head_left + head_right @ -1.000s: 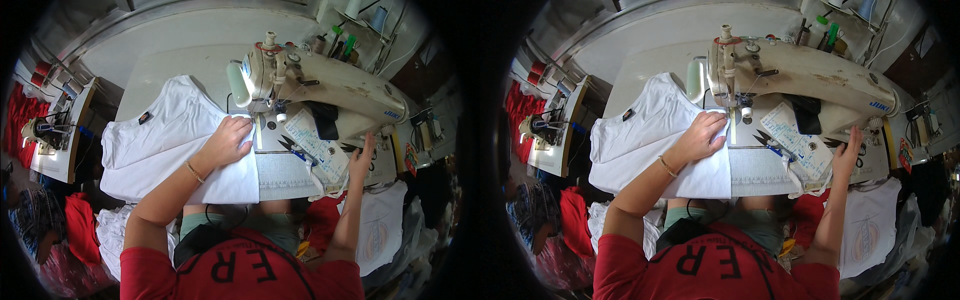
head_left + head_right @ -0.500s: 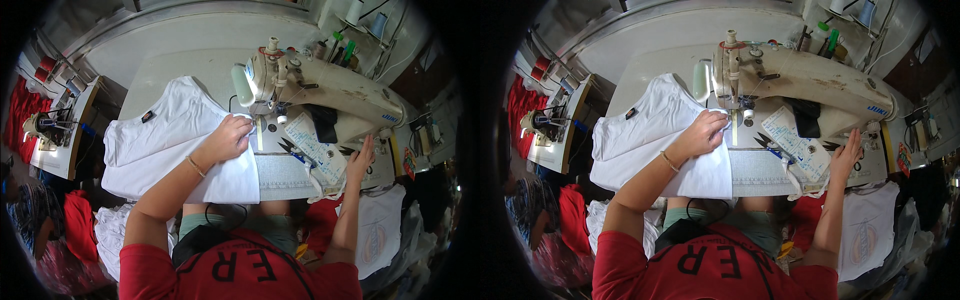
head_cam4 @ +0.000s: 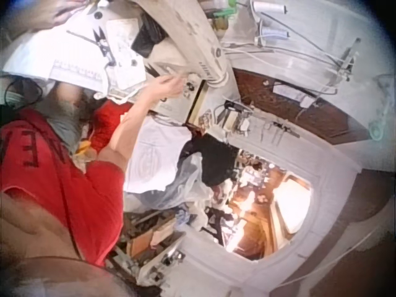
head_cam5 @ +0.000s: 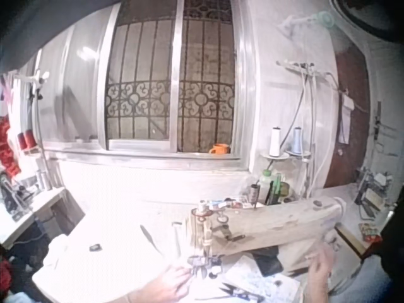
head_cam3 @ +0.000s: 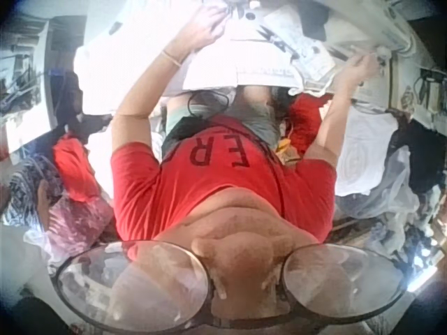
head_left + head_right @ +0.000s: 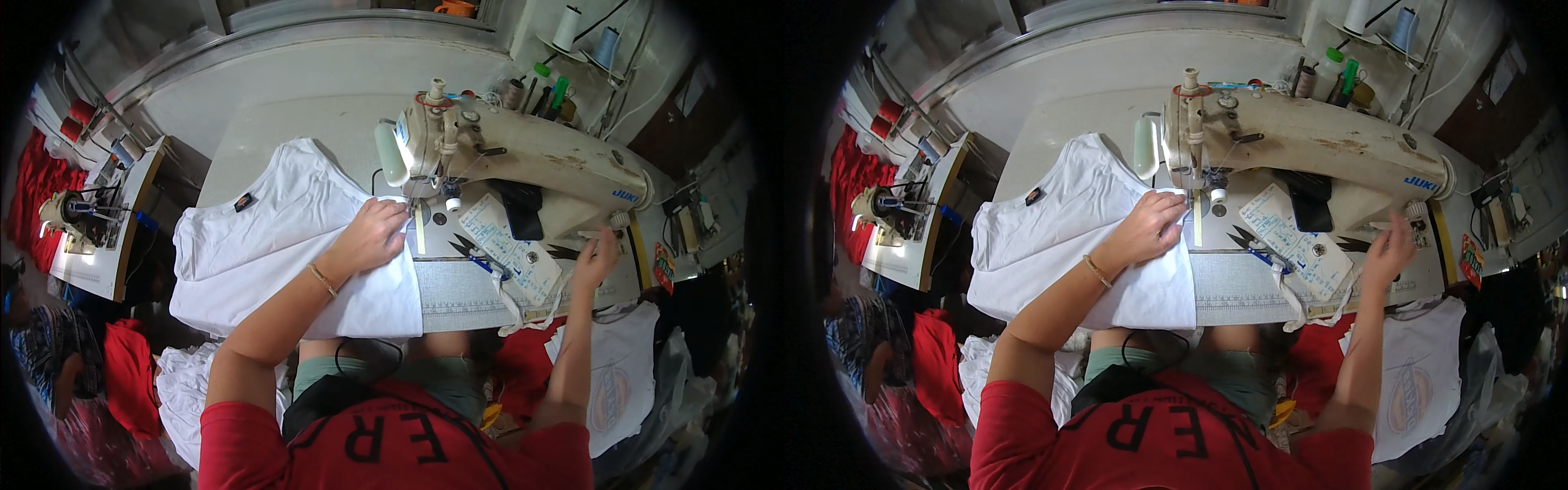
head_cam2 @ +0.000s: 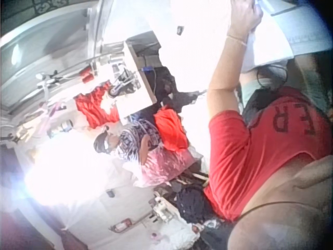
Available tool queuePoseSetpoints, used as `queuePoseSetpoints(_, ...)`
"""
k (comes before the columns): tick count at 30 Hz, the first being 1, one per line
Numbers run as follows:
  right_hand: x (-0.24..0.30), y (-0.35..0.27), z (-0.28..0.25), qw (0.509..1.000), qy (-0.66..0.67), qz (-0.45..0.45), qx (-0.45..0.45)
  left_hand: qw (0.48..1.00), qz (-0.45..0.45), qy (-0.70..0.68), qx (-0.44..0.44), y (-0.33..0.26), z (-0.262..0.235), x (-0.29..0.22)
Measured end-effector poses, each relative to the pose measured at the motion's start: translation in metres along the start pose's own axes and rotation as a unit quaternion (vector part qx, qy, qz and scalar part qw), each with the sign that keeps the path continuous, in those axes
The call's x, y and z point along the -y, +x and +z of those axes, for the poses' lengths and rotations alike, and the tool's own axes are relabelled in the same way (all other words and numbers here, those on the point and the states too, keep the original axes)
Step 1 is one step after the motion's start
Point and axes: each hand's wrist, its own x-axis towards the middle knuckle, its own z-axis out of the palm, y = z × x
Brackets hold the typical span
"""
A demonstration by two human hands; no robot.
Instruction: The person uses a sewing machine to attach or repair components of white t-shirts, aligning fabric under the needle and trimming excess thread with snips.
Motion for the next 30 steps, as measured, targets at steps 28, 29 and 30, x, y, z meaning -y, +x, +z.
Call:
queuePoseSetpoints(28, -0.102, 0.096, 0.035, 0.719, 0.6, 0.34, -0.079, 0.969, -0.203, 0.113, -0.081, 0.025, 0.043, 0.014)
queuePoseSetpoints(29, -0.088, 0.098, 0.031, 0.763, 0.534, 0.344, -0.118, 0.965, -0.217, 0.128, -0.068, 0.025, 0.04, 0.019)
queuePoseSetpoints(30, -0.064, 0.108, 0.024, 0.802, 0.464, 0.343, -0.156, 0.961, -0.231, 0.143, -0.057, 0.027, 0.038, 0.025)
